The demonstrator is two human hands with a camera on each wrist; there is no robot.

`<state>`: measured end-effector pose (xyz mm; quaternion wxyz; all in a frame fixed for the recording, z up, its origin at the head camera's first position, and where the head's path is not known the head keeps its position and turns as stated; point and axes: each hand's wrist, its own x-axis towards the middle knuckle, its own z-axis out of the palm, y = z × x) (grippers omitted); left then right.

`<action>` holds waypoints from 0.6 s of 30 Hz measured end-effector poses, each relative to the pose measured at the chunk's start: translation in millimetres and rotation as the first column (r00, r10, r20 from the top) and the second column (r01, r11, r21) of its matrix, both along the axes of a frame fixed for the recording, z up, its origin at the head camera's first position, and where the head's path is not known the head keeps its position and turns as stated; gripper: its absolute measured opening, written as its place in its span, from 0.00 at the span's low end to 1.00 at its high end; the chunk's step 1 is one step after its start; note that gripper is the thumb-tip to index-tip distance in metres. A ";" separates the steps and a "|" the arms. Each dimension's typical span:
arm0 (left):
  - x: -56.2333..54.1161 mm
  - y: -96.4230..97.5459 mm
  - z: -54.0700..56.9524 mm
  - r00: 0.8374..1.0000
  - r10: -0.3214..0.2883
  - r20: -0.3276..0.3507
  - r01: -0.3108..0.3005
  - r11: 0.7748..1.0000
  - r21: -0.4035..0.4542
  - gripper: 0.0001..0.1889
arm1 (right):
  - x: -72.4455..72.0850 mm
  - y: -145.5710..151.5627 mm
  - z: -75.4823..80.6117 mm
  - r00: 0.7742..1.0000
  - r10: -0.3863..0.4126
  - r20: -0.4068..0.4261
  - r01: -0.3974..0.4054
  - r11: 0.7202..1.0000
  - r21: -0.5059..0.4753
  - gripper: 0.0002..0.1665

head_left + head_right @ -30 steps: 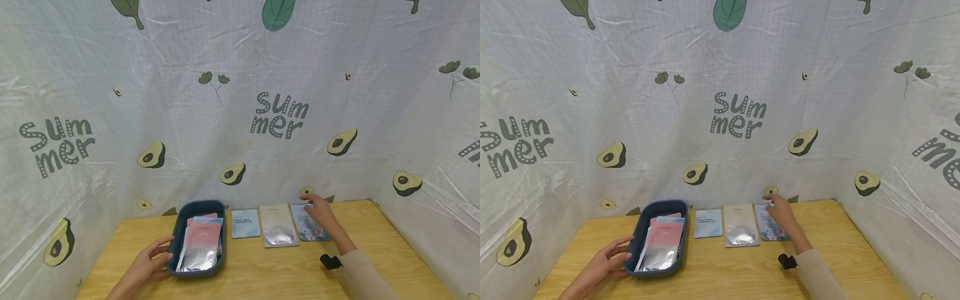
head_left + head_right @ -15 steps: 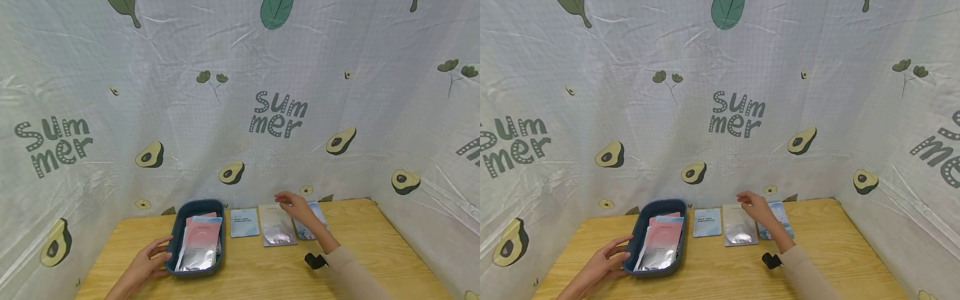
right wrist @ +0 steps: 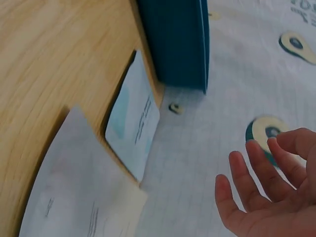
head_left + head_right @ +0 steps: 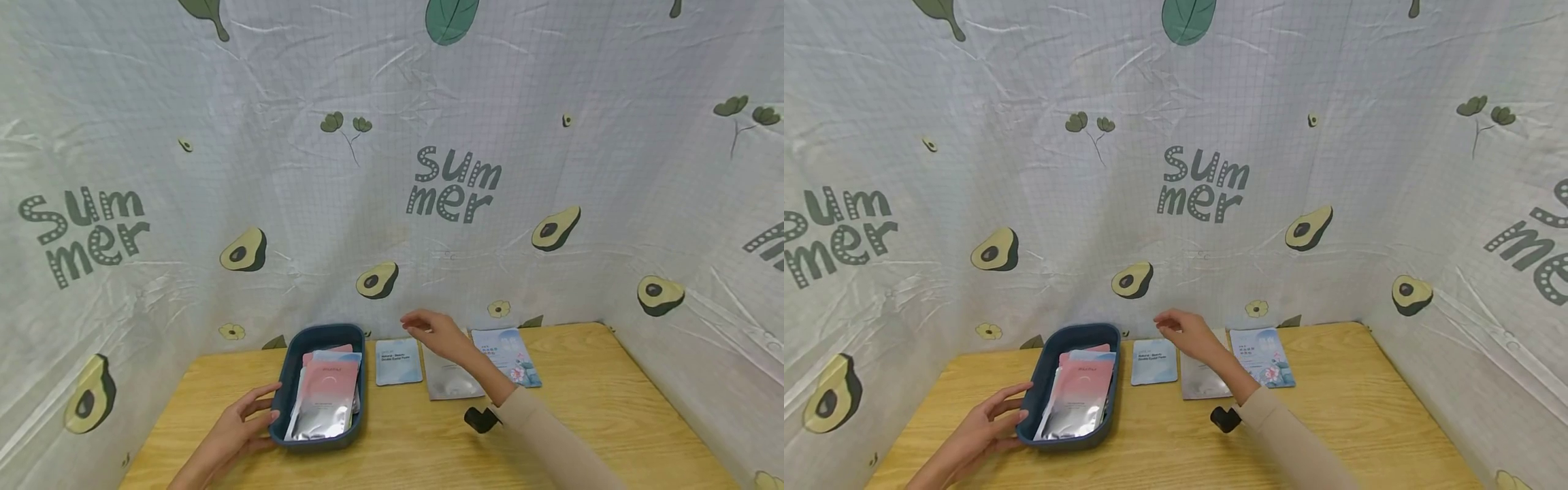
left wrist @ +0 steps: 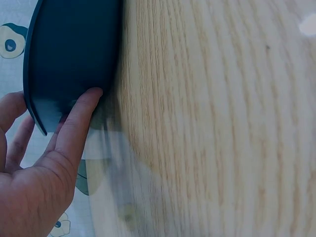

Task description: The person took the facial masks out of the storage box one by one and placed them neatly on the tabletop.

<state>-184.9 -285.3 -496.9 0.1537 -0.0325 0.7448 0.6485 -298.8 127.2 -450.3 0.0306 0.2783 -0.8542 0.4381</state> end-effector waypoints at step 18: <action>0.1 0.5 -0.2 1.000 0.014 -0.002 -0.014 1.000 -0.019 0.35 | -3.7 -80.8 22.1 0.963 0.267 0.030 -0.268 0.957 0.107 0.18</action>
